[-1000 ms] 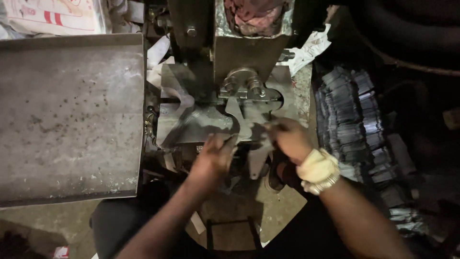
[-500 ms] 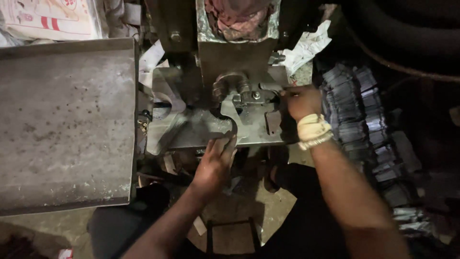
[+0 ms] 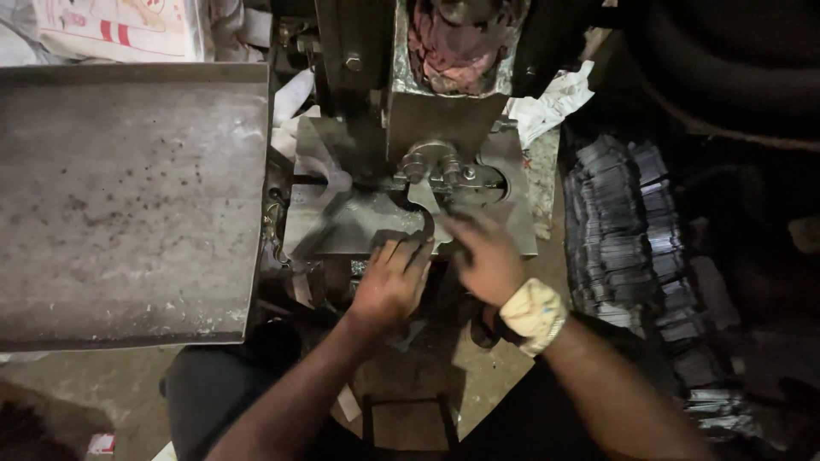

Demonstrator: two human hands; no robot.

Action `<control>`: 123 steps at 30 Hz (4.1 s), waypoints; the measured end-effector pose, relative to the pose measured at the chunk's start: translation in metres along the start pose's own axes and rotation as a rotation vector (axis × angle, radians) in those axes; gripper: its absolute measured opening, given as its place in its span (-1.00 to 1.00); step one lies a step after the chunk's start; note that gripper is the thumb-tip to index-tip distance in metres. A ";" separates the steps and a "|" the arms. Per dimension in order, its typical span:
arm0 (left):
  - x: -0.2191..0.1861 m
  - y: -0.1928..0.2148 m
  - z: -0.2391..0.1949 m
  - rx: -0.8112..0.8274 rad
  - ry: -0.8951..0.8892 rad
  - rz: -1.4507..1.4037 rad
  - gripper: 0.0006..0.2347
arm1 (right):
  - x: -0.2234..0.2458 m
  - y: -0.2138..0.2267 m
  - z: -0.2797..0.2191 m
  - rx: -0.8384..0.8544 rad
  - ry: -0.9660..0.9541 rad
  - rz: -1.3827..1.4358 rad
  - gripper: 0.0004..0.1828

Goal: Using a manual punch press to stamp or shape small metal plate components.

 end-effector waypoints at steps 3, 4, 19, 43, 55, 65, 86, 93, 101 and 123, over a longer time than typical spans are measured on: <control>-0.001 0.000 -0.001 0.025 0.005 0.030 -0.67 | 0.024 -0.025 -0.008 0.183 0.135 -0.022 -0.26; -0.003 0.003 -0.005 0.023 0.003 0.029 -0.67 | 0.026 -0.023 -0.010 0.182 0.136 -0.024 -0.26; 0.063 0.129 0.003 -0.007 0.083 0.490 -0.54 | -0.075 -0.095 0.005 0.277 -0.568 0.723 -0.72; 0.015 0.069 0.001 0.186 0.120 -0.360 -0.64 | -0.106 -0.121 -0.005 0.337 -0.897 0.997 -0.71; 0.005 -0.016 -0.005 0.127 0.114 -0.088 -0.61 | -0.120 0.046 0.012 -0.184 -0.279 0.027 -0.84; 0.003 -0.009 -0.004 0.144 0.084 -0.113 -0.60 | -0.160 0.009 0.061 -0.282 -0.365 -0.126 -0.81; -0.017 0.043 0.002 -0.056 -0.063 -0.006 -0.69 | 0.043 0.001 -0.021 0.124 0.263 -0.124 -0.45; 0.033 0.126 0.014 -0.163 0.139 0.141 -0.65 | -0.002 -0.026 -0.024 0.429 -0.310 0.214 -0.76; 0.099 0.095 -0.022 -0.004 0.267 0.257 -0.56 | -0.089 -0.125 0.006 0.421 -0.889 0.964 -0.71; 0.015 0.047 -0.004 0.268 0.130 -0.297 -0.66 | -0.090 -0.111 -0.005 0.375 -0.807 0.920 -0.68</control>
Point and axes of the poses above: each hand's wrist, its own z-axis towards the middle knuckle, its own y-axis out of the back of the hand, x = y × z, the point moved 8 cm from there along z, towards the middle knuckle, and after that the axes turned 10 degrees about -y, right-handed, at the moved point
